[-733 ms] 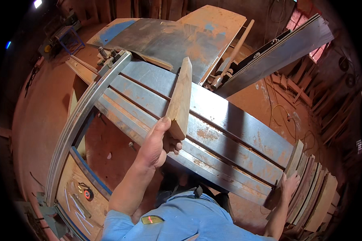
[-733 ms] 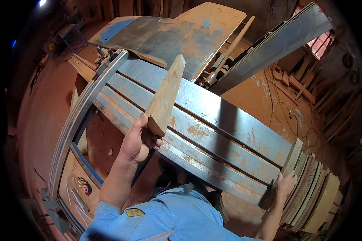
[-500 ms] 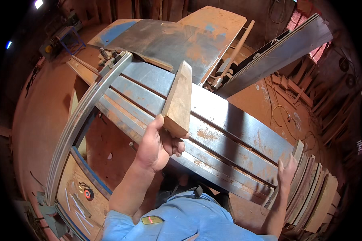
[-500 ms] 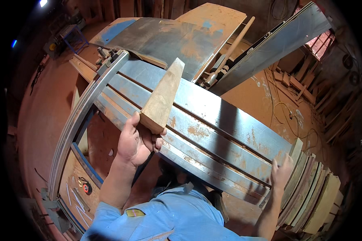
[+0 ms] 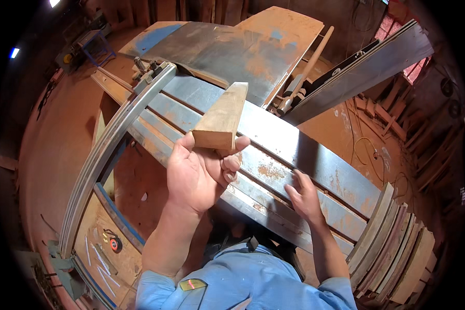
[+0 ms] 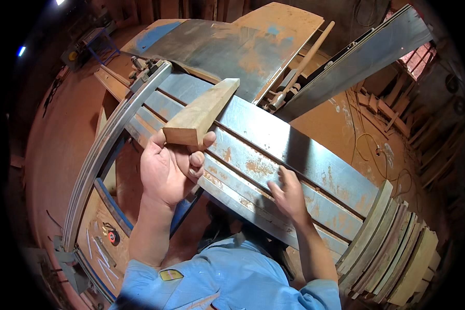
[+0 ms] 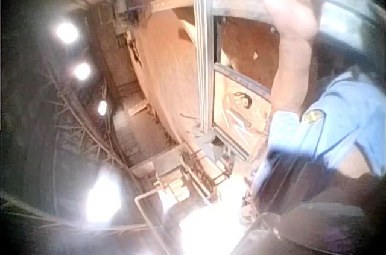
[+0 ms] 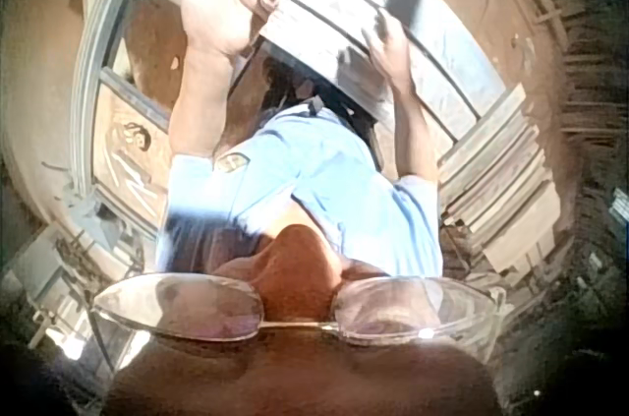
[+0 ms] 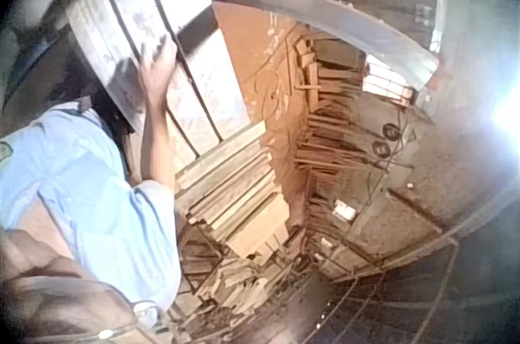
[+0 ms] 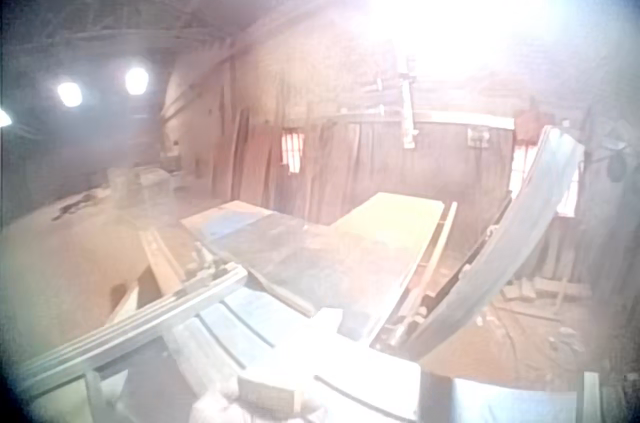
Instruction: The person uses a table saw to cut wooden planks into smaller pieces. They measure the wood with a tape measure, position it against the fence, and push it through the saw blade. The person repeats this process for multiple pieces of wood, inspecting the cut edges and stacking the finished pieces.
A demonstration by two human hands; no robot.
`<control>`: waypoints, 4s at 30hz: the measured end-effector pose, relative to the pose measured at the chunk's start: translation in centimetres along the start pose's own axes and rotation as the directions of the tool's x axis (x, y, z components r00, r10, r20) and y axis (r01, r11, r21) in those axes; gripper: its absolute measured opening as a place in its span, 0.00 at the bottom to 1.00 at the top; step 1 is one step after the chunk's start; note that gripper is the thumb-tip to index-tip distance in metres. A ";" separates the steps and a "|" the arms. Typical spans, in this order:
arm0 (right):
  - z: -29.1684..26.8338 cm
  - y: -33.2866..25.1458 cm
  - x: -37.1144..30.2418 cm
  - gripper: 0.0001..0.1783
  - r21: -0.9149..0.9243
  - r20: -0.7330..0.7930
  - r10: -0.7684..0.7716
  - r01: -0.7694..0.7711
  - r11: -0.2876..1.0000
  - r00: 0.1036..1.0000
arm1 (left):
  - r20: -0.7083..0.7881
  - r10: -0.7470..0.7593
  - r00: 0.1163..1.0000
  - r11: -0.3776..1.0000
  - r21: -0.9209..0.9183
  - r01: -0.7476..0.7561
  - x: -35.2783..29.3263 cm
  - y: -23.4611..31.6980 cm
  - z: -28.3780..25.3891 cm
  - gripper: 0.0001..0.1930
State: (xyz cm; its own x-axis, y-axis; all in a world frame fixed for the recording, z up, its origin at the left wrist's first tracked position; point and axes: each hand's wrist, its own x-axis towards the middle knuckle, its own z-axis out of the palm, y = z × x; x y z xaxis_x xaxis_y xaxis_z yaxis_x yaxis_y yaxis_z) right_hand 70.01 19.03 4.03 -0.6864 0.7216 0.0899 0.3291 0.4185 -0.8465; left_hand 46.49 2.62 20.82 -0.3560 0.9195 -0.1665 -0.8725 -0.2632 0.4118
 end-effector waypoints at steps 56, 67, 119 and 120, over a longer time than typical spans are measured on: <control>16.3 -8.8 13.7 0.34 0.818 0.568 0.168 -0.576 0.000 0.806 | 0.004 0.770 0.638 -0.046 0.998 0.049 -14.0 -0.2 -10.6 0.29; 14.9 -8.3 15.2 0.23 0.869 0.492 0.059 -0.486 -0.096 0.868 | 0.240 0.652 0.719 -0.386 0.921 0.042 -11.4 0.7 -4.0 0.40; 27.4 -12.3 13.9 0.15 0.813 0.563 0.046 -0.563 0.150 0.825 | 0.173 0.701 0.691 -0.615 0.638 0.464 -6.6 6.9 -20.9 0.32; 27.4 -13.3 13.5 0.16 0.805 0.569 0.056 -0.570 0.162 0.820 | 0.179 0.714 0.677 -0.618 0.617 0.488 -6.5 7.0 -21.8 0.25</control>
State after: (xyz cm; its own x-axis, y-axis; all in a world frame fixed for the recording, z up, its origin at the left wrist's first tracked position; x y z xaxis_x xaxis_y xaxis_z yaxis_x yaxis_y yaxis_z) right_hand 38.59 8.14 2.09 -0.9140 0.3010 -0.2721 -0.0774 -0.7876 -0.6113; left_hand 35.39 -11.62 5.22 -0.8040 0.4870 0.3413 0.5715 0.7914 0.2170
